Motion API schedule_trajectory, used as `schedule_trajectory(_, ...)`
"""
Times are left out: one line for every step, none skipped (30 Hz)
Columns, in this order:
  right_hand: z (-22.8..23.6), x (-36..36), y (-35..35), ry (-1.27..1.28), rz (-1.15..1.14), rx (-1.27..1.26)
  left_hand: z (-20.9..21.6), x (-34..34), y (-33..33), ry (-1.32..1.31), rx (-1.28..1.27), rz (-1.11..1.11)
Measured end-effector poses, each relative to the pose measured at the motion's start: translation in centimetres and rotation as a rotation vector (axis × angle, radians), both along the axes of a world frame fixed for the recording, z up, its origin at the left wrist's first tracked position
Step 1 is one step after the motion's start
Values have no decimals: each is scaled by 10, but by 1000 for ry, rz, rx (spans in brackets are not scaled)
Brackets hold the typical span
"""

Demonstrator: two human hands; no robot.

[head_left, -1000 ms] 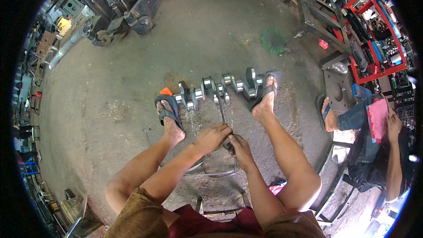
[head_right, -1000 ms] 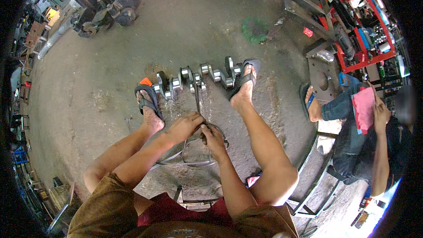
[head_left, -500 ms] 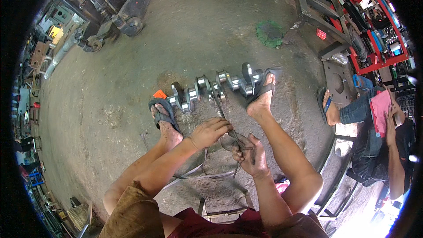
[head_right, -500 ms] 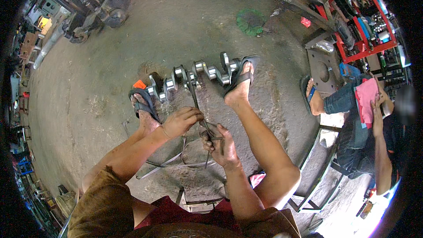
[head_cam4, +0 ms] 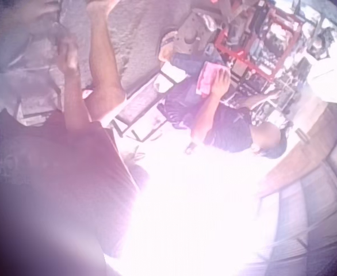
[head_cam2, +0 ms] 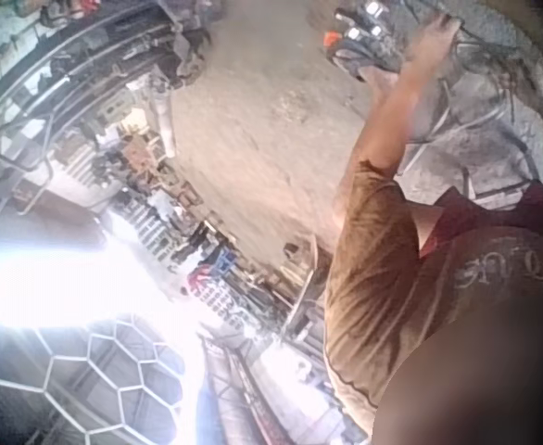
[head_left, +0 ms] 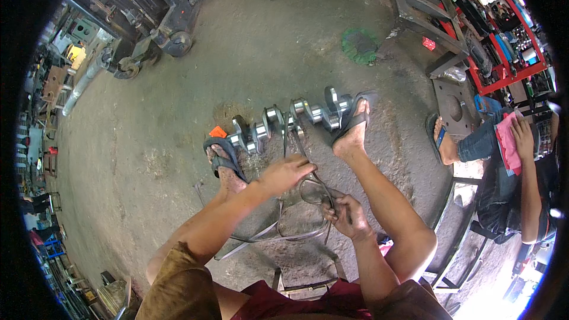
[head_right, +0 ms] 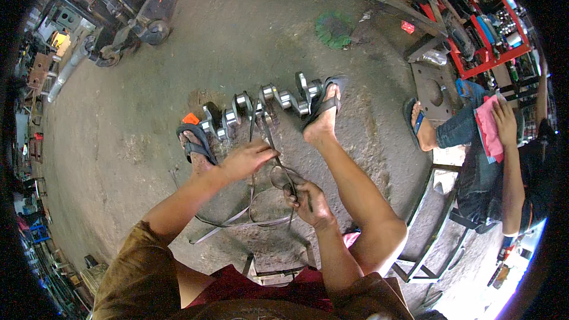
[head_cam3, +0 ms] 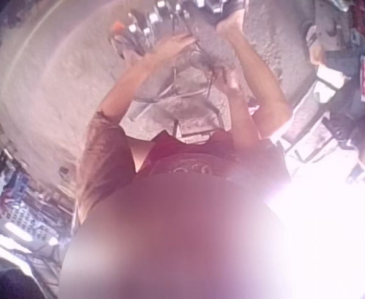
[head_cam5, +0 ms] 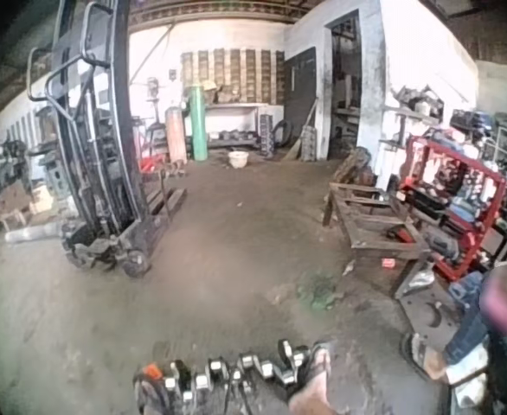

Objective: The person sits on the workshop floor and uses a wire brush to scrub the surfaces of a crankshaft resting between their feet. They repeatedly rotate the crankshaft by hand to access different lobes and journals, continuing the brushing throughout the clip.

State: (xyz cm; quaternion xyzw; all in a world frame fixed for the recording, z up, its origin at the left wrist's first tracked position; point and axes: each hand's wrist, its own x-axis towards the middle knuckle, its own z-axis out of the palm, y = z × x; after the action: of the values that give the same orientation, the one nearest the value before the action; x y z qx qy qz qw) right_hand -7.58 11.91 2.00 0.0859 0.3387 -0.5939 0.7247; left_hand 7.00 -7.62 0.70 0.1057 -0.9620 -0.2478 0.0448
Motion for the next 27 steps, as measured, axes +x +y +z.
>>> schedule_trajectory(-2, 2, 1, 44, 20, 19, -6, 3, 4, -81, 99, 60)
schedule_trajectory(-6, 4, 2, 96, 62, 67, -14, 7, 8, -98, 183, 142)
schedule_trajectory(-10, 6, 2, 101, 45, 88, -25, 11, 13, -61, 283, 175)
schedule_trajectory(-15, 8, 2, 114, 41, 135, -37, 15, 17, -38, 228, 436)
schedule_trajectory(-21, 9, 2, 102, 31, 134, -51, 21, 19, 39, 185, 644)
schedule_trajectory(-27, 10, 2, 114, 33, 216, -65, 26, 21, 140, 113, 860)
schedule_trajectory(-33, 11, 2, 100, 38, 253, -81, 30, 25, 92, 217, 888)
schedule_trajectory(-38, 11, 3, 96, 32, 305, -96, 34, 28, 56, 299, 933)
schedule_trajectory(-43, 11, 4, 101, 54, 298, -110, 37, 31, -43, 418, 1003)
schedule_trajectory(-47, 11, 5, 119, 54, 301, -125, 37, 33, -181, 507, 922)
schedule_trajectory(-51, 10, 6, 135, 55, 344, -139, 33, 35, -106, 502, 916)
schedule_trajectory(-54, 9, 8, 175, 38, 308, -153, 26, 36, -46, 510, 951)
schedule_trajectory(-57, 8, 9, 213, 31, 316, -165, 20, 35, 14, 522, 987)
schedule_trajectory(-59, 7, 11, 254, 28, 322, -176, 12, 34, -34, 485, 1000)
schedule_trajectory(-62, 7, 14, 310, 41, 348, -186, 5, 32, -82, 448, 1014)
schedule_trajectory(-64, 6, 15, 367, 55, 372, -192, 1, 31, -132, 446, 1004)
schedule_trajectory(-66, 6, 17, 418, 60, 375, -196, -4, 30, -167, 391, 948)
schedule_trajectory(-69, 6, 19, 477, 95, 406, -198, -5, 29, -206, 373, 867)
schedule_trajectory(-72, 6, 20, 528, 122, 418, -198, -6, 30, -225, 351, 827)
schedule_trajectory(-75, 7, 21, 568, 163, 454, -197, -4, 32, -242, 490, 832)
schedule_trajectory(-78, 8, 21, 581, 161, 415, -194, -3, 35, -233, 622, 882)
schedule_trajectory(-80, 10, 22, 584, 176, 400, -191, -1, 39, -208, 747, 951)
schedule_trajectory(-83, 11, 22, 598, 206, 433, -189, 0, 42, -111, 725, 931)
schedule_trajectory(-85, 13, 23, 598, 190, 397, -188, -1, 46, 6, 701, 929)
schedule_trajectory(-87, 14, 24, 611, 192, 417, -188, -3, 48, 66, 699, 951)
schedule_trajectory(-89, 15, 26, 624, 194, 425, -190, -7, 50, 190, 766, 919)
schedule_trajectory(-90, 15, 28, 641, 195, 436, -193, -13, 51, 156, 745, 984)
